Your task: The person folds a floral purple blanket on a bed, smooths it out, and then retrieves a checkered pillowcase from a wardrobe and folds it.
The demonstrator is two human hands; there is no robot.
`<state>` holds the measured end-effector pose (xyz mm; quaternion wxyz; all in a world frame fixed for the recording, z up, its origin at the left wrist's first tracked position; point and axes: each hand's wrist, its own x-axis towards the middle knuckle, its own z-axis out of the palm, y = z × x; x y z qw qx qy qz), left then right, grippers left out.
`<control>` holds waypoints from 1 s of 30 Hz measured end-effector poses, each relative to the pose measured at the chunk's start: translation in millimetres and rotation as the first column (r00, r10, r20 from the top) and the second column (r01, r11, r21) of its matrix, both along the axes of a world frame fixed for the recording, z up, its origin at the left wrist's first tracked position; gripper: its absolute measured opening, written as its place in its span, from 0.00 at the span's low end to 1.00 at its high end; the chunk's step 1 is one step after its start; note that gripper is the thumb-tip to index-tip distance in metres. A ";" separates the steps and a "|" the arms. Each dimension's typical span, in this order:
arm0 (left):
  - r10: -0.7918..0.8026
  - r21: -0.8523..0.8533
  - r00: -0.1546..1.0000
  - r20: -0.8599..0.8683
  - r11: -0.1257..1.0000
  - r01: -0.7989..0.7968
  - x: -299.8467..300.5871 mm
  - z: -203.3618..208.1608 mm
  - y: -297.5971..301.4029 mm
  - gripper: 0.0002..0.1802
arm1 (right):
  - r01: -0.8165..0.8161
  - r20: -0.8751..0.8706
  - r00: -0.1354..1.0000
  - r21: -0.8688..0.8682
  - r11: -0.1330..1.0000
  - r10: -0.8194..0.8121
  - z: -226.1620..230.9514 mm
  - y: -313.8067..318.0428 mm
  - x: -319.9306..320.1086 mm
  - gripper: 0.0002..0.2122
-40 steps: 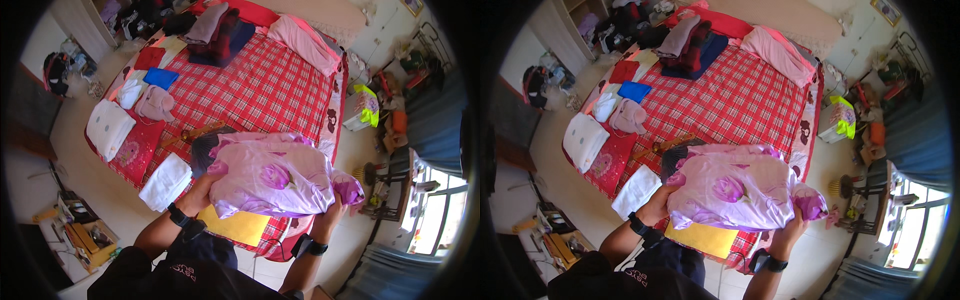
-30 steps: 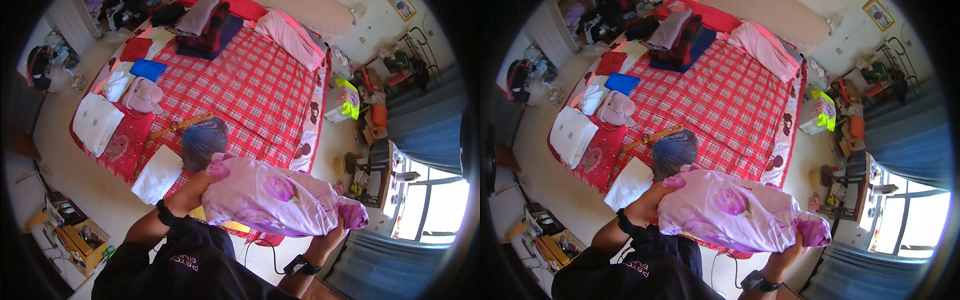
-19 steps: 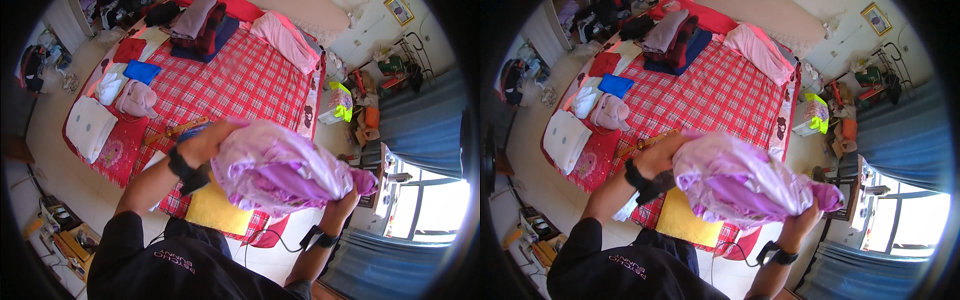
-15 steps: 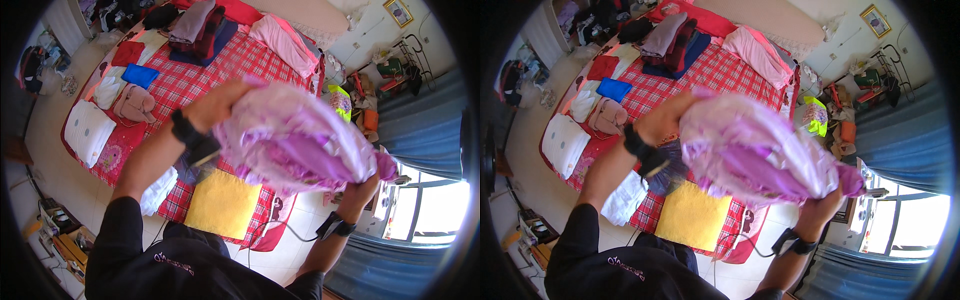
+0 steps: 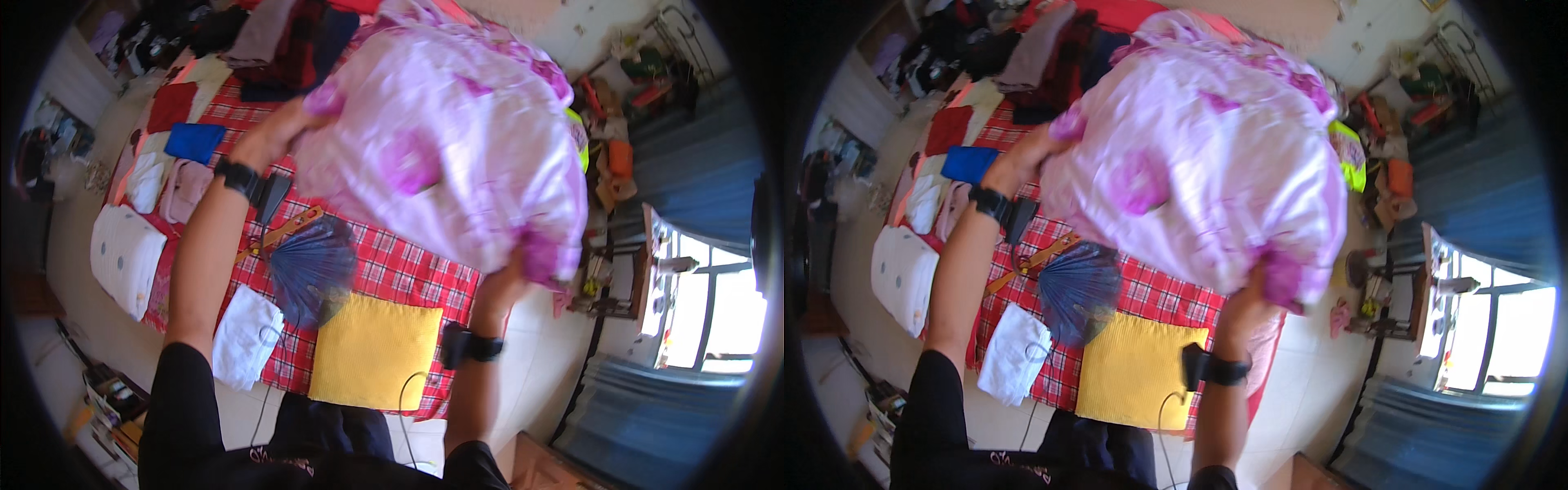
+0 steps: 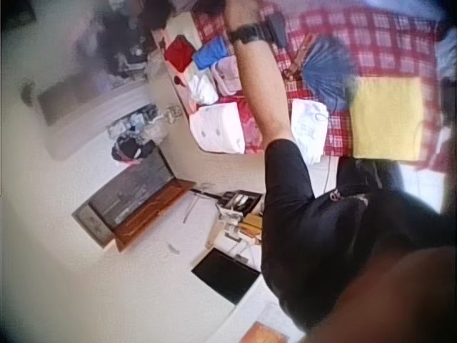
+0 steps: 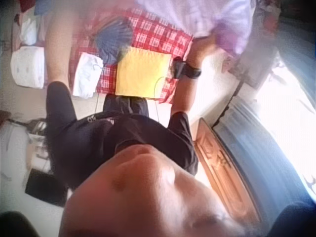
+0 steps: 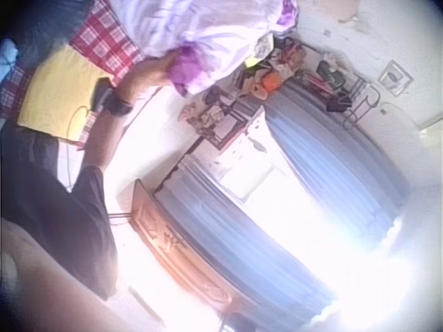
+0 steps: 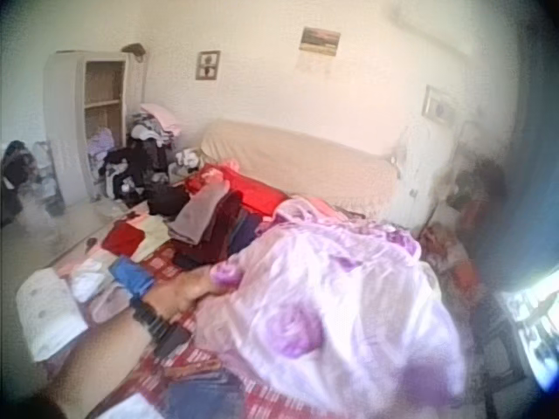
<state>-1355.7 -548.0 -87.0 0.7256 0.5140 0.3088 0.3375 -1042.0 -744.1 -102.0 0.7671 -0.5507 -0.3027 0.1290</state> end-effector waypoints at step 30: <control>0.578 -0.243 0.608 -0.545 0.585 -0.774 -23.6 -298.6 -431.6 0.05 | -0.444 -0.395 0.829 -0.895 0.038 0.395 -385.3 -67.2 -185.2 0.13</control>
